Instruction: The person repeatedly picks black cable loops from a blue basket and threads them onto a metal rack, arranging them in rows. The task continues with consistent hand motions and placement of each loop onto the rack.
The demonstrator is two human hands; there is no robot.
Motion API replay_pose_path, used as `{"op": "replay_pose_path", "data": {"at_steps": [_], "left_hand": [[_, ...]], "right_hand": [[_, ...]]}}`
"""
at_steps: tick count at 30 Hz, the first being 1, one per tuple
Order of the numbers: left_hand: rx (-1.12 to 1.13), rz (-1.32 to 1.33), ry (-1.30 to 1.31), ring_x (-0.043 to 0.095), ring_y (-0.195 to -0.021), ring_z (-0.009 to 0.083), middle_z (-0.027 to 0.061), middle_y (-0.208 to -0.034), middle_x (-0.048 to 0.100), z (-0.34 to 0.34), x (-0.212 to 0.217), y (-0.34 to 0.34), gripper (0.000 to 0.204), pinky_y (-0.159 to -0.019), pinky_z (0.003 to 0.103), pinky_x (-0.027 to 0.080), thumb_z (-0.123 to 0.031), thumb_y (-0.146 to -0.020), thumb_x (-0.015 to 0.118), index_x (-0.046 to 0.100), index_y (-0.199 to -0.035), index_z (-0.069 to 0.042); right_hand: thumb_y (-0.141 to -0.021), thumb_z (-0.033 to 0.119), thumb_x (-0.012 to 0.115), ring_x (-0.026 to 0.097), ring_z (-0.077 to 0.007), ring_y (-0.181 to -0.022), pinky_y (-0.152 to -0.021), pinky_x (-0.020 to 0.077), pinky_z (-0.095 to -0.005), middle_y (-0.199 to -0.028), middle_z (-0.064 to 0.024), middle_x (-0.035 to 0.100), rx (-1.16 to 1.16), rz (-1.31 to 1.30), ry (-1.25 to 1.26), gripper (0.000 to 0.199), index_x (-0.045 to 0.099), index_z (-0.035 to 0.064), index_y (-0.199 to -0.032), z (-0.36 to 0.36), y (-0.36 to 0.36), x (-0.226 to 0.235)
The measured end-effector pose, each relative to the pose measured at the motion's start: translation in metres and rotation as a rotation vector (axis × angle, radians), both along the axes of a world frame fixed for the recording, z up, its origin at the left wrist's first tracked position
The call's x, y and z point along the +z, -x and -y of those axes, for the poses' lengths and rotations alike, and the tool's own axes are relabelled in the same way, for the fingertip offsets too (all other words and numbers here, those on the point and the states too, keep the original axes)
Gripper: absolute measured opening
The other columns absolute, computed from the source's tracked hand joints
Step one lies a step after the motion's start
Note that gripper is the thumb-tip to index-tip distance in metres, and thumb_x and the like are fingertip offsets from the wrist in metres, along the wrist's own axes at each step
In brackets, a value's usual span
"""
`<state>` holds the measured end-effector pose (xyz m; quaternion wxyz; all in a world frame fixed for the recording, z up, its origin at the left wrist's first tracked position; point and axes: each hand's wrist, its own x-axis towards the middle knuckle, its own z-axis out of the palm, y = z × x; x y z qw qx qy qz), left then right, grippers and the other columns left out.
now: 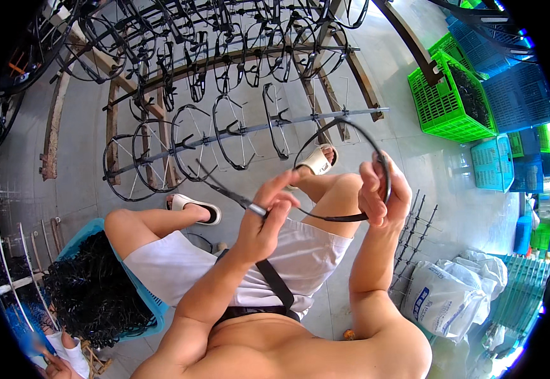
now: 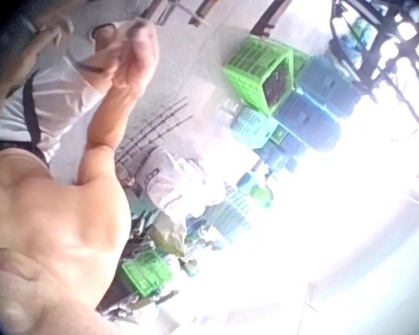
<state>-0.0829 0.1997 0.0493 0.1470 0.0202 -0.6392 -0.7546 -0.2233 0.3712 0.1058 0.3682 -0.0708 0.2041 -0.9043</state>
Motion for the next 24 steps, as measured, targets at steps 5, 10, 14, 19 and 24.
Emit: {"op": "replay_pose_path", "data": {"at_steps": [5, 10, 14, 19, 24], "left_hand": [[0.361, -0.163, 0.301, 0.045, -0.115, 0.0245, 0.0141, -0.149, 0.004, 0.002, 0.000, 0.027, 0.045, -0.089, 0.037, 0.045, -0.014, -0.095, 0.044, 0.035, -0.138, -0.002], [0.303, -0.176, 0.385, 0.051, -0.097, 0.0197, 0.0159, -0.118, 0.039, -0.021, -0.010, 0.007, 0.033, -0.077, 0.032, 0.046, -0.008, -0.093, 0.045, 0.046, -0.125, -0.002], [0.051, -0.067, 0.019, 0.052, -0.057, 0.0097, 0.0075, -0.073, 0.059, -0.028, -0.011, 0.010, 0.022, -0.052, 0.024, 0.041, 0.000, -0.089, 0.048, 0.057, -0.110, -0.002], [-0.240, -0.031, -0.941, 0.029, -0.036, 0.0071, 0.0006, -0.044, 0.039, 0.007, -0.018, -0.010, 0.023, -0.039, 0.024, 0.023, -0.011, -0.090, 0.047, 0.059, -0.100, 0.005], [-0.601, 0.052, -0.971, 0.050, -0.053, 0.0112, 0.0100, -0.083, 0.058, -0.006, -0.023, -0.028, 0.038, -0.039, 0.021, 0.038, -0.005, -0.094, 0.042, 0.048, -0.131, -0.011]], "right_hand": [[-0.086, 0.012, 0.048, 0.053, -0.0270, -0.034, -0.025, 0.0390, -0.0296, -0.068, -0.0221, 0.057, 0.352, 0.089, -0.264, 0.016, 0.042, -0.0031, -0.088, -0.007, 0.013, -0.005], [-0.092, 0.025, 0.044, 0.029, -0.0107, -0.031, -0.026, 0.0255, -0.0242, -0.060, -0.0057, 0.047, -0.079, -0.033, -0.095, 0.026, 0.044, 0.0059, -0.074, 0.007, 0.059, 0.010], [-0.091, 0.021, 0.050, 0.050, -0.0159, -0.053, -0.048, 0.0422, -0.0287, -0.076, -0.0109, 0.061, -0.093, -0.126, -0.580, 0.020, 0.051, 0.0034, -0.083, 0.065, 0.086, -0.020], [-0.092, 0.021, 0.052, 0.057, -0.0173, -0.059, -0.053, 0.0480, -0.0300, -0.078, -0.0125, 0.060, 0.046, -0.264, -0.737, 0.021, 0.050, 0.0013, -0.086, 0.086, 0.084, -0.066], [-0.091, 0.017, 0.052, 0.058, -0.0189, -0.064, -0.059, 0.0499, -0.0305, -0.082, -0.0137, 0.060, 0.001, -0.209, -0.749, 0.018, 0.049, -0.0005, -0.091, 0.085, 0.089, -0.072]]}}
